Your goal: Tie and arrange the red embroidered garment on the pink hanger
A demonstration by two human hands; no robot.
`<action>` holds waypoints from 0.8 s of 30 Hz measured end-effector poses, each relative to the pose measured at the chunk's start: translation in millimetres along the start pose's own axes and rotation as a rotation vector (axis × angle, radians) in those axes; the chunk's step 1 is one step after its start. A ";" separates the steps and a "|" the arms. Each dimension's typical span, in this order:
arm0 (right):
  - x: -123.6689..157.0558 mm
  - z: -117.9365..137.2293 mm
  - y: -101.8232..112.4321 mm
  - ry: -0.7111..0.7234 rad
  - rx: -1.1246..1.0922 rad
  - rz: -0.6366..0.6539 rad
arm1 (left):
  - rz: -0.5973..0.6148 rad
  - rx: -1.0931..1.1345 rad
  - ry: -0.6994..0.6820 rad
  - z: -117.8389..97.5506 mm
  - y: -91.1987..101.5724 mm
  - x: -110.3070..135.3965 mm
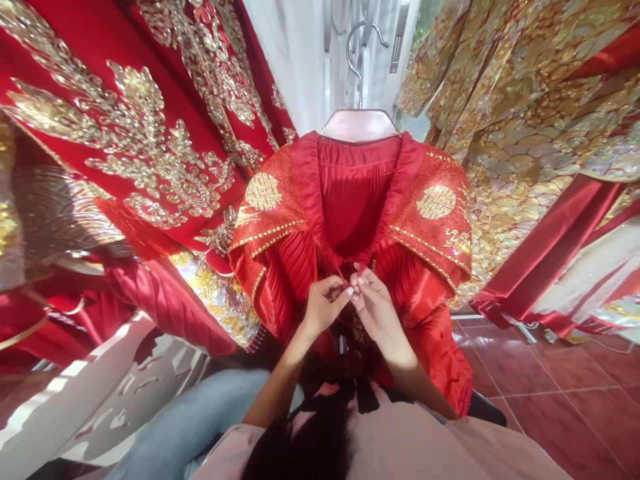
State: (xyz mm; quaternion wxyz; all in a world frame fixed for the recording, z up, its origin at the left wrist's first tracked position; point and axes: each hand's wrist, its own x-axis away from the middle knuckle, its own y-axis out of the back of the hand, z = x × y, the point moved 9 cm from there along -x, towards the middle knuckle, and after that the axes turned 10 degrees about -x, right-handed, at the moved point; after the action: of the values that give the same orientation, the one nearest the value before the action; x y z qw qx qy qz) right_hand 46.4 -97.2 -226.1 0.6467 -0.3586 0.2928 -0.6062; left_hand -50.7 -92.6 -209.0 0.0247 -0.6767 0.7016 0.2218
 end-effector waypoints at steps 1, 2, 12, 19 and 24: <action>0.8 1.2 -1.3 0.000 -0.017 0.013 | 0.013 -0.003 -0.009 -1.4 -1.2 -0.7; 1.2 3.3 -2.1 0.015 -0.016 0.018 | 0.029 -0.004 -0.024 -3.7 -2.9 -1.2; 3.9 20.9 -2.7 0.172 0.235 0.009 | 0.016 -0.540 -0.342 -48.1 14.9 -7.8; -1.4 73.1 -31.9 0.044 0.523 0.123 | -0.010 -0.617 -0.537 -117.6 55.7 -39.2; -16.8 154.0 -65.7 -0.077 0.430 0.299 | -0.090 -0.457 -0.613 -174.0 103.4 -61.0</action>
State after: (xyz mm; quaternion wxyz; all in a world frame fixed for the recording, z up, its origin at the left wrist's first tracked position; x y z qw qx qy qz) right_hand 132.4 -64.3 -85.2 0.8011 -0.1884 0.1822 -0.5380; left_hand -98.7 -96.8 -3.2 0.0917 -0.5973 0.5637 0.5631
